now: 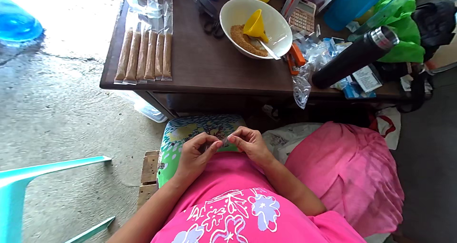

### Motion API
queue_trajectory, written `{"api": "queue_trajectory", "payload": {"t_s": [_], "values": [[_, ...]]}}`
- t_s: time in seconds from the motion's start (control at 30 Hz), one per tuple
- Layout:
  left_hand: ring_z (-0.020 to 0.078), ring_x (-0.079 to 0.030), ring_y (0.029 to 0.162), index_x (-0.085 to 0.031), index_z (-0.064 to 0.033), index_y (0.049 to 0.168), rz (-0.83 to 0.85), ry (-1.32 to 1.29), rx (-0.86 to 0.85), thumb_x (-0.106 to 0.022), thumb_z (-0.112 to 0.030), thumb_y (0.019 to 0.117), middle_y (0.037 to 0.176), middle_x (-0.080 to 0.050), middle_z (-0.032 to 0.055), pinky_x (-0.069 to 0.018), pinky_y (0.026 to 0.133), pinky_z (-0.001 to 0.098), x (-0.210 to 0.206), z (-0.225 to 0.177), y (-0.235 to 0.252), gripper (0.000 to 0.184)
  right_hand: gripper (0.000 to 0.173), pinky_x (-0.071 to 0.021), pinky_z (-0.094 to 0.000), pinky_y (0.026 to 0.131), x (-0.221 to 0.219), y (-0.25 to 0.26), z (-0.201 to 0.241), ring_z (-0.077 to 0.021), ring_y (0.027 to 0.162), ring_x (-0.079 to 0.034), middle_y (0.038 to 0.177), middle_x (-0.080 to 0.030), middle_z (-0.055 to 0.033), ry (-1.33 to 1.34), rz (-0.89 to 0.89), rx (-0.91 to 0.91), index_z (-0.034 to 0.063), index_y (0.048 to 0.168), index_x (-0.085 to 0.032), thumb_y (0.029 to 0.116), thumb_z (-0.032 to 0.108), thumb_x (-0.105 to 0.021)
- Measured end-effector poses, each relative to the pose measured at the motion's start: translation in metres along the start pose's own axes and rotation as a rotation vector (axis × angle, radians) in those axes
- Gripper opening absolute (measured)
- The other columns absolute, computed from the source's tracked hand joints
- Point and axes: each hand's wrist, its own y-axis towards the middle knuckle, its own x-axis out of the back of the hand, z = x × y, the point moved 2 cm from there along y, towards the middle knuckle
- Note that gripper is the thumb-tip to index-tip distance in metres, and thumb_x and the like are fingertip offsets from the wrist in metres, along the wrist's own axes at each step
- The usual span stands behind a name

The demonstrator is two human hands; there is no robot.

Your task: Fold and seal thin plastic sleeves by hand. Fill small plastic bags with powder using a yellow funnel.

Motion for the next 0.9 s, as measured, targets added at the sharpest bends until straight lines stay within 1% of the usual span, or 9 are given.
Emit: {"api": "queue_trajectory", "payload": {"t_s": [0.13,0.2,0.4,0.5,0.6,0.67,0.73,0.8,0.9], "values": [[-0.0049,-0.059,0.071,-0.071,-0.0051,0.099,-0.009,0.006,0.002,-0.068,-0.019,0.0986,0.086,-0.067,-0.0077,-0.0493,0.064,0.0117,0.0,0.0007,0.0007,0.014,0.022,-0.05,-0.0143,0.062,-0.0011,0.0006,-0.0021,0.0024,0.069,-0.057,0.1,-0.068,-0.0027,-0.113,0.041,0.068,-0.0028,0.112,-0.072,0.1045,0.008,-0.054],[-0.0049,-0.059,0.071,-0.071,-0.0053,0.099,-0.003,0.006,0.0,-0.067,-0.018,0.099,0.087,-0.067,-0.0077,-0.0493,0.064,0.0117,-0.0003,0.0013,0.0004,0.014,0.023,-0.0507,-0.0143,0.062,-0.0016,0.0005,-0.0026,0.0015,0.07,-0.058,0.102,-0.068,-0.0048,-0.14,0.02,0.089,-0.0027,0.115,-0.072,0.1031,0.005,-0.055],[-0.0049,-0.059,0.071,-0.071,-0.0053,0.099,-0.002,0.006,0.001,-0.068,-0.019,0.099,0.087,-0.067,-0.0072,-0.0491,0.063,0.0115,0.0002,0.003,-0.001,0.014,0.01,-0.0502,-0.0134,0.059,0.0028,-0.0024,-0.0038,0.0023,0.065,-0.058,0.084,-0.067,0.0,-0.193,-0.094,0.19,-0.0011,0.095,-0.076,0.0908,0.007,-0.075],[-0.005,-0.058,0.072,-0.072,-0.0062,0.099,0.015,0.016,-0.007,-0.068,-0.021,0.0988,0.086,-0.066,-0.0077,-0.0488,0.064,0.0114,-0.0009,0.0024,-0.0003,0.015,0.021,-0.0489,-0.0132,0.058,0.0015,-0.0041,-0.0045,0.0025,0.063,-0.056,0.078,-0.064,-0.0001,-0.292,-0.1,0.257,-0.002,0.089,-0.073,0.0967,0.017,-0.07],[-0.0048,-0.056,0.072,-0.072,-0.0054,0.097,0.057,0.037,-0.039,-0.069,-0.023,0.0988,0.085,-0.065,-0.0057,-0.0473,0.065,0.0111,-0.0038,0.0026,-0.0003,0.018,0.036,-0.0458,-0.0161,0.063,0.0002,-0.0039,-0.0038,0.0009,0.066,-0.054,0.07,-0.061,0.0,-0.386,-0.112,0.349,-0.0015,0.078,-0.068,0.1037,0.022,-0.06],[-0.0047,-0.056,0.072,-0.072,-0.005,0.097,0.05,0.043,-0.04,-0.069,-0.022,0.0987,0.085,-0.065,-0.0054,-0.0468,0.064,0.0111,-0.0029,0.0034,-0.0008,0.017,0.032,-0.0471,-0.0153,0.061,0.0015,-0.0035,-0.0024,0.0014,0.064,-0.055,0.073,-0.063,-0.0008,-0.371,-0.08,0.301,-0.0026,0.083,-0.071,0.103,0.02,-0.062],[-0.0049,-0.057,0.071,-0.072,-0.0047,0.097,0.024,0.046,-0.028,-0.068,-0.02,0.0986,0.086,-0.066,-0.006,-0.0475,0.064,0.011,0.0,0.0034,-0.001,0.016,0.021,-0.0516,-0.0146,0.059,0.0027,-0.0036,-0.0008,0.0012,0.064,-0.058,0.082,-0.066,-0.0022,-0.318,-0.008,0.183,-0.0029,0.095,-0.074,0.0998,0.016,-0.066],[-0.0046,-0.058,0.072,-0.071,-0.0045,0.097,0.004,0.036,-0.022,-0.068,-0.019,0.0984,0.086,-0.066,-0.0061,-0.0488,0.064,0.0113,0.001,0.0031,-0.0007,0.015,0.016,-0.0567,-0.0174,0.064,0.0017,-0.0048,-0.0005,-0.0021,0.07,-0.063,0.093,-0.068,-0.0048,-0.226,0.076,0.115,-0.0036,0.105,-0.074,0.097,0.008,-0.068],[-0.0044,-0.059,0.072,-0.071,-0.0048,0.097,-0.003,0.026,-0.023,-0.068,-0.019,0.098,0.086,-0.066,-0.0063,-0.0491,0.064,0.0115,0.0008,0.0031,-0.0019,0.014,0.015,-0.061,-0.0228,0.074,-0.0017,-0.005,-0.0019,-0.0065,0.08,-0.068,0.101,-0.068,-0.0074,-0.077,0.144,0.129,-0.0069,0.108,-0.071,0.0952,0.0,-0.066]]}}
